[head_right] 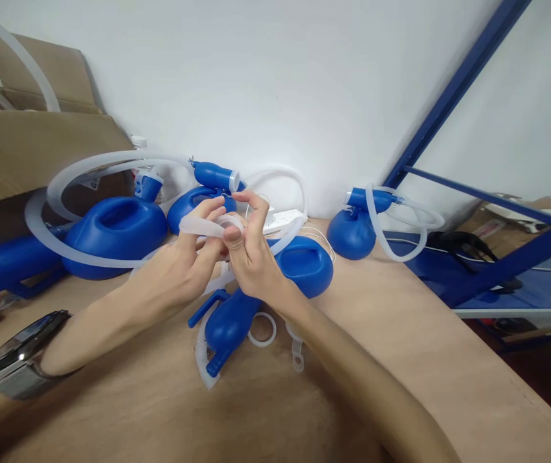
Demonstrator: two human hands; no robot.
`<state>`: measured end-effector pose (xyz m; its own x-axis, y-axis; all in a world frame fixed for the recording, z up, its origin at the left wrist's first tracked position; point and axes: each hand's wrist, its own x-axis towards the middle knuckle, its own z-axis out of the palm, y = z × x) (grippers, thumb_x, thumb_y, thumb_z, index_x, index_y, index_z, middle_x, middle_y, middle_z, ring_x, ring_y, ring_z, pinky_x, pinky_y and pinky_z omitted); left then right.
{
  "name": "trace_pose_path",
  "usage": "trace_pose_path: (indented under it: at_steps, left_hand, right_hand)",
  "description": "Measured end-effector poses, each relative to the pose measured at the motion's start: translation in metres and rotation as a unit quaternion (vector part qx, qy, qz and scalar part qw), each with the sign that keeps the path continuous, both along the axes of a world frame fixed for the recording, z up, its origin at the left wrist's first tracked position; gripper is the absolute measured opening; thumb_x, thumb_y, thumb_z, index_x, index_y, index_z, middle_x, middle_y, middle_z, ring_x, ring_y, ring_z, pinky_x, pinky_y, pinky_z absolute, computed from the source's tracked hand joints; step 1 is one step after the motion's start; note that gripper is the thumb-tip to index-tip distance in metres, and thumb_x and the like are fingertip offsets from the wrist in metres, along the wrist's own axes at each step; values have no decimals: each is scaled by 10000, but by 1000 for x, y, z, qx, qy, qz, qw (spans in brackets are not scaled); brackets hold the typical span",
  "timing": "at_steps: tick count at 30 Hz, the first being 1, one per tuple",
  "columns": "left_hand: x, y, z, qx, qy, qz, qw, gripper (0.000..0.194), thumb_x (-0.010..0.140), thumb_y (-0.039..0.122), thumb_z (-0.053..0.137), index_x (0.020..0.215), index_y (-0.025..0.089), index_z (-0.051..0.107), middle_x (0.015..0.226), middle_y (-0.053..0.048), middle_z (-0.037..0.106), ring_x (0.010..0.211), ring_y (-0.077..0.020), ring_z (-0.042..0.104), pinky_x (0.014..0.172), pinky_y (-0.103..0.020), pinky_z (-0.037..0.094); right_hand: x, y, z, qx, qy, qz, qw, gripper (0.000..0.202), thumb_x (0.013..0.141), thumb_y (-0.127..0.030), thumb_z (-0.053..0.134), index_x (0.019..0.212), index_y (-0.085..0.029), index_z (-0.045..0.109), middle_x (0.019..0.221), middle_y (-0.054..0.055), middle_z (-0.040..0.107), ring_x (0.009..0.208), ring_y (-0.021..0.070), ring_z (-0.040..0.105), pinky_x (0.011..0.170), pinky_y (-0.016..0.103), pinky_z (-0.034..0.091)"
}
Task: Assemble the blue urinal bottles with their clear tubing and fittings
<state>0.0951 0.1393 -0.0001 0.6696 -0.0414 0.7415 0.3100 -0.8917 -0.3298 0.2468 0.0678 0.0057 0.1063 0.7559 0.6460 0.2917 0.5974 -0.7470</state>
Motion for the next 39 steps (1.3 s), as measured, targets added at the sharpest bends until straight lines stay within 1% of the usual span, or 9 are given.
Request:
trace_pose_path:
  at_steps: [8,13,22,26,29,32,34,37,39]
  left_hand:
    - [-3,-1,4,50,9,28,998,314,1050,24,418,1351,-2,501,1538,-407,553,1108,-414,800,612,-378,646]
    - [-3,2,7,88,7,20,996,298,1056,20,395,1322,1,527,1482,-381,614,1188,-400,774,545,-305,598]
    - [-4,0,12,113,10,38,993,296,1063,21,410,1316,-13,560,1440,-335,676,1118,-326,810,419,-265,491]
    - [-9,4,15,53,-4,19,998,261,1112,109,381,1279,47,572,1498,-340,627,1178,-351,790,468,-280,561]
    - [-16,5,26,14,-53,-23,998,191,1123,164,444,1247,131,586,1490,-271,656,1136,-331,801,523,-298,603]
    - [-26,1,41,2,-59,-71,996,288,1099,168,545,1384,186,580,1440,-187,711,1225,-309,768,778,-359,688]
    - [-33,-2,49,-7,-47,-74,996,375,1087,144,572,1456,212,576,1387,-149,740,1233,-282,755,880,-375,679]
    - [-42,-5,60,-13,-78,-85,993,276,1058,98,642,1316,192,673,1179,-96,800,984,-188,773,758,-294,640]
    - [-48,-6,67,-42,-95,-100,990,141,1033,111,706,1154,182,717,1060,-59,818,854,-139,749,716,-263,616]
  right_hand:
    - [15,11,-6,47,-57,49,996,546,1062,-725,514,1358,-330,279,924,-20,560,760,192,624,675,352,569]
    - [20,18,-11,68,-85,40,993,559,1063,-740,488,1357,-320,267,886,-34,551,737,193,612,729,378,575]
    - [18,17,-9,33,-36,46,998,479,1074,-688,508,1344,-335,329,919,-12,627,797,207,658,762,392,591]
    - [22,17,-11,22,-32,-17,999,560,1053,-762,473,1367,-328,313,1001,16,676,853,208,692,789,394,605]
    - [21,14,-9,-3,17,-48,999,585,1064,-798,364,1398,-319,320,880,-24,636,754,195,681,738,380,606]
    - [16,11,-4,-10,19,-48,999,610,1052,-807,399,1394,-302,391,837,-36,595,762,188,676,748,356,601]
    - [11,10,0,8,1,-51,999,629,1037,-814,431,1375,-285,443,965,8,647,889,195,702,826,357,606]
    - [4,11,5,8,-3,-27,1000,624,1036,-815,434,1358,-285,504,1238,73,677,1103,218,710,945,383,611]
    - [-2,13,8,-26,46,0,999,644,1029,-847,380,1355,-306,506,1204,71,707,1074,236,738,873,399,642]
